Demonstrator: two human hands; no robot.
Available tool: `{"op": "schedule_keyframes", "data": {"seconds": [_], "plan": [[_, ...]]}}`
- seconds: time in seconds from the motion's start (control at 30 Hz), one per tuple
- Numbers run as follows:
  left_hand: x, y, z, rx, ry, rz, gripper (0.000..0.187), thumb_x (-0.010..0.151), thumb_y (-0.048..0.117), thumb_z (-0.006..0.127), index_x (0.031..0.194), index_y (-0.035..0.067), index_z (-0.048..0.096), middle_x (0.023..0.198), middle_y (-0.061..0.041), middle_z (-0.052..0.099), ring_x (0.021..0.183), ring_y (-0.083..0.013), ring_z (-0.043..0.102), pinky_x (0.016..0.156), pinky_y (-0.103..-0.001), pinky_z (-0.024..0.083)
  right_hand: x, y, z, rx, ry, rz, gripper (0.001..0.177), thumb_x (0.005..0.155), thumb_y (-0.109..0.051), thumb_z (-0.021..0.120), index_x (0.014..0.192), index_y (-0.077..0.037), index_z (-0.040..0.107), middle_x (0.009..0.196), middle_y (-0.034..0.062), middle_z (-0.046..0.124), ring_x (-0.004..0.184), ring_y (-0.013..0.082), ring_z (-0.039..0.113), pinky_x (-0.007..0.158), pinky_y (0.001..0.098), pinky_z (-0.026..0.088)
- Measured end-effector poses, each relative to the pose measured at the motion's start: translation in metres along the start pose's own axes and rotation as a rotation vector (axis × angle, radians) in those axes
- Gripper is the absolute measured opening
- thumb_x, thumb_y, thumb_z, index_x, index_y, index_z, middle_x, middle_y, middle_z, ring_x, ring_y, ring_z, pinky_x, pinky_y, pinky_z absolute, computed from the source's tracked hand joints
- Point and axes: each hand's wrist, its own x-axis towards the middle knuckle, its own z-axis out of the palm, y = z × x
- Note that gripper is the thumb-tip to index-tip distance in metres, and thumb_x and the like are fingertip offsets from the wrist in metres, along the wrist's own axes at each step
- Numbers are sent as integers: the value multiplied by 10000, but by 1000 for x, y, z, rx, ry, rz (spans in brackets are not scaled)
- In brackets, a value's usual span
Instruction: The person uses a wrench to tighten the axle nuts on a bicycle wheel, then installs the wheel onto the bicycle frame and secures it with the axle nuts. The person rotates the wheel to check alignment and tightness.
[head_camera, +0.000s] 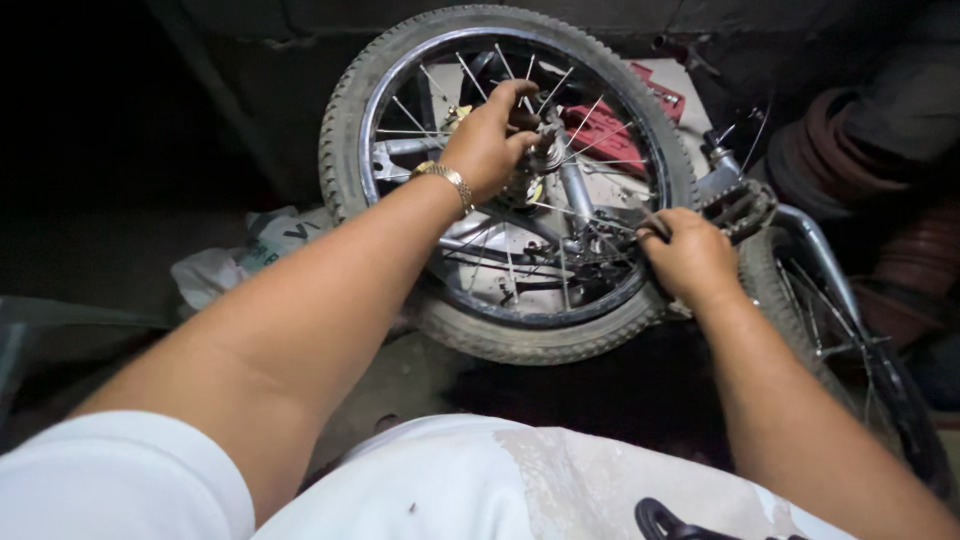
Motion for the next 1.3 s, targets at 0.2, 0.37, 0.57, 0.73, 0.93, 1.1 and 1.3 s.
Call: {"op": "schedule_keyframes", "data": {"seconds": [0.2,0.37,0.57,0.73,0.93,1.1,1.3], "plan": [[8,-17,-5,-26,-71,126,543,787,133,855,1257,91,587,1170,-80,747,1114,-190,714,953,-321,558,7,10,10,-4,-17,82,313,958,-400,679,1100,-133,760,1099,154,727,1037,382,676,908,492,521],[4,-6,3,106,17,137,354,752,210,894,1040,110,713,1129,-56,735,1062,-225,710,937,-348,554,8,10,10,-10,-6,93,309,947,-402,682,1083,-136,760,1101,140,727,1035,374,672,902,491,511],[1,3,13,189,116,24,278,733,285,856,962,174,744,1090,-30,709,1025,-250,700,889,-379,544,6,5,6,12,0,90,305,923,-397,675,1081,-151,760,1100,128,725,1027,368,673,887,485,514],[-2,-3,24,148,188,41,266,751,260,814,993,184,735,1096,-49,653,1047,-277,655,875,-403,522,4,-1,3,-15,-17,121,297,934,-407,668,1061,-153,756,1092,121,724,1016,376,672,869,496,515],[-3,-4,26,151,218,63,227,805,258,802,1004,173,734,1088,-73,628,1047,-284,636,881,-404,519,-3,-12,-5,-18,15,104,281,922,-389,676,1062,-156,749,1108,104,719,1006,386,667,843,516,521],[-10,11,29,175,259,-75,296,738,280,838,930,139,662,1054,-40,617,1025,-242,646,865,-401,522,-6,-16,-9,-15,26,57,263,908,-369,680,1049,-157,746,1107,72,714,995,390,667,819,520,520],[-12,21,38,254,334,-135,336,725,278,858,946,137,647,1071,-22,619,1078,-244,624,854,-462,468,-7,-15,-10,0,27,22,241,920,-352,670,1036,-154,746,1102,76,705,973,395,669,815,520,522]]}}
